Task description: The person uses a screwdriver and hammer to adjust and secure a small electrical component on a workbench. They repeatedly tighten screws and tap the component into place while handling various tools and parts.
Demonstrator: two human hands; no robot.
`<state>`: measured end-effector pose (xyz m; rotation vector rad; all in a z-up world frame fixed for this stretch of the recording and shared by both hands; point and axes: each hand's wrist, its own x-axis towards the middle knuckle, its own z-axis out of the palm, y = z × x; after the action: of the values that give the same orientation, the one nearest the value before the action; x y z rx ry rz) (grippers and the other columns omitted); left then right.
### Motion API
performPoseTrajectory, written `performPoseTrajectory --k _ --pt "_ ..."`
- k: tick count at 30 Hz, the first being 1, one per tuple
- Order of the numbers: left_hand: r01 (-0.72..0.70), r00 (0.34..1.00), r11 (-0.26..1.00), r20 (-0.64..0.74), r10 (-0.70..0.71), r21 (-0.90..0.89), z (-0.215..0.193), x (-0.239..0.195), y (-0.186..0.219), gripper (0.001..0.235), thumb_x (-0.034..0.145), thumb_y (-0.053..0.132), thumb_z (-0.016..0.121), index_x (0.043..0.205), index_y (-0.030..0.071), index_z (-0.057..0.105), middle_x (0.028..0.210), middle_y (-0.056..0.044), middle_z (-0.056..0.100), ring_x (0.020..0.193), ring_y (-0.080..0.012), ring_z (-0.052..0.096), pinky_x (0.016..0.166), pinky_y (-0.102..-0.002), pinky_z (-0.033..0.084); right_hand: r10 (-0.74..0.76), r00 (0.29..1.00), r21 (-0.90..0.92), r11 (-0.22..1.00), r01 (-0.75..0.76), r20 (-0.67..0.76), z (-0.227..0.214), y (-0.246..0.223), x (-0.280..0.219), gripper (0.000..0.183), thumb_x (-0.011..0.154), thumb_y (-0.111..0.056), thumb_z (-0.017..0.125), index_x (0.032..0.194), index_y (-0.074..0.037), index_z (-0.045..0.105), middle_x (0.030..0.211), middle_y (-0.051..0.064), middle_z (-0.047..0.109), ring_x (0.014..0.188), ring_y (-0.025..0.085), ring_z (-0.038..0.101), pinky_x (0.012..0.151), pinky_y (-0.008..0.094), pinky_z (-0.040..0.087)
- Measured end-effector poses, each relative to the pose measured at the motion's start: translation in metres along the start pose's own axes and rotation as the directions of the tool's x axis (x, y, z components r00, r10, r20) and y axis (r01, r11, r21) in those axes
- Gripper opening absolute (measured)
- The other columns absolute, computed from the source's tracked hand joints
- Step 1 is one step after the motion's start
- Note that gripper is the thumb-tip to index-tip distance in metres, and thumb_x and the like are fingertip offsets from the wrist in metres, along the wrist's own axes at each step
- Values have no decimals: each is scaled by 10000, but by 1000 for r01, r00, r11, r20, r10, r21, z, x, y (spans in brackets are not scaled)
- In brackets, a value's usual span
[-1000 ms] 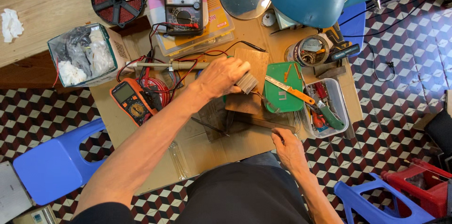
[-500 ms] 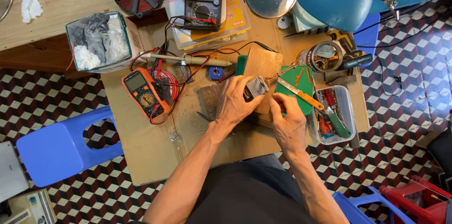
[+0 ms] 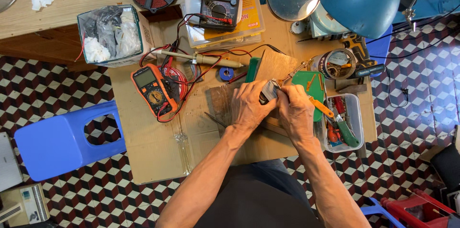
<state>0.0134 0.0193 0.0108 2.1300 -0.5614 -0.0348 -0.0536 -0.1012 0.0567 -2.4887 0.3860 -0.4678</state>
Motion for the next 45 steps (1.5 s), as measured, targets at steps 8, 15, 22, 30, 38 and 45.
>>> performPoseTrajectory --k 8,15,22,30,38,45 --pt "370 924 768 296 -244 -523 -15 16 6 596 861 385 802 1297 53 568 1215 -80 670 1149 -166 652 956 -326 548 201 977 325 922 -211 64 -25 -2 6 91 982 -58 710 1031 16 689 931 83 668 827 125 663 736 266 531" --pt "702 690 508 653 -313 -499 -37 29 5 551 813 406 718 1228 43 715 967 -21 719 850 -81 616 770 -228 493 163 979 373 907 -197 122 -35 -6 14 90 975 -45 714 1043 12 697 946 63 691 865 110 696 759 250 552" --pt "740 672 395 566 -478 -545 -23 20 13 488 809 378 753 1123 8 703 943 -42 727 793 -89 640 719 -234 512 213 968 376 893 -247 130 -36 0 19 168 983 -86 701 1122 8 690 956 80 694 852 118 676 760 255 540" --pt "739 619 106 609 -497 -665 -38 18 4 414 822 352 755 1055 21 668 909 -58 719 756 -107 698 700 -240 561 245 953 137 953 -271 181 -16 34 -74 197 966 -128 664 1126 -20 702 993 121 715 892 280 689 790 356 550" --pt "719 680 426 430 -594 -548 -49 8 4 515 781 317 769 1171 45 572 1002 -75 687 874 -120 626 802 -278 508 53 899 -280 957 79 435 104 105 -132 622 674 -135 750 1263 -12 597 1074 168 574 1032 355 572 883 472 469" --pt "649 760 587 375 -530 -484 -37 7 -5 553 771 322 796 1173 3 591 1066 -80 711 946 -125 642 866 -299 522 33 893 -269 958 99 448 112 125 -129 502 728 -96 723 1223 -80 635 1099 145 590 1015 335 583 854 455 484"
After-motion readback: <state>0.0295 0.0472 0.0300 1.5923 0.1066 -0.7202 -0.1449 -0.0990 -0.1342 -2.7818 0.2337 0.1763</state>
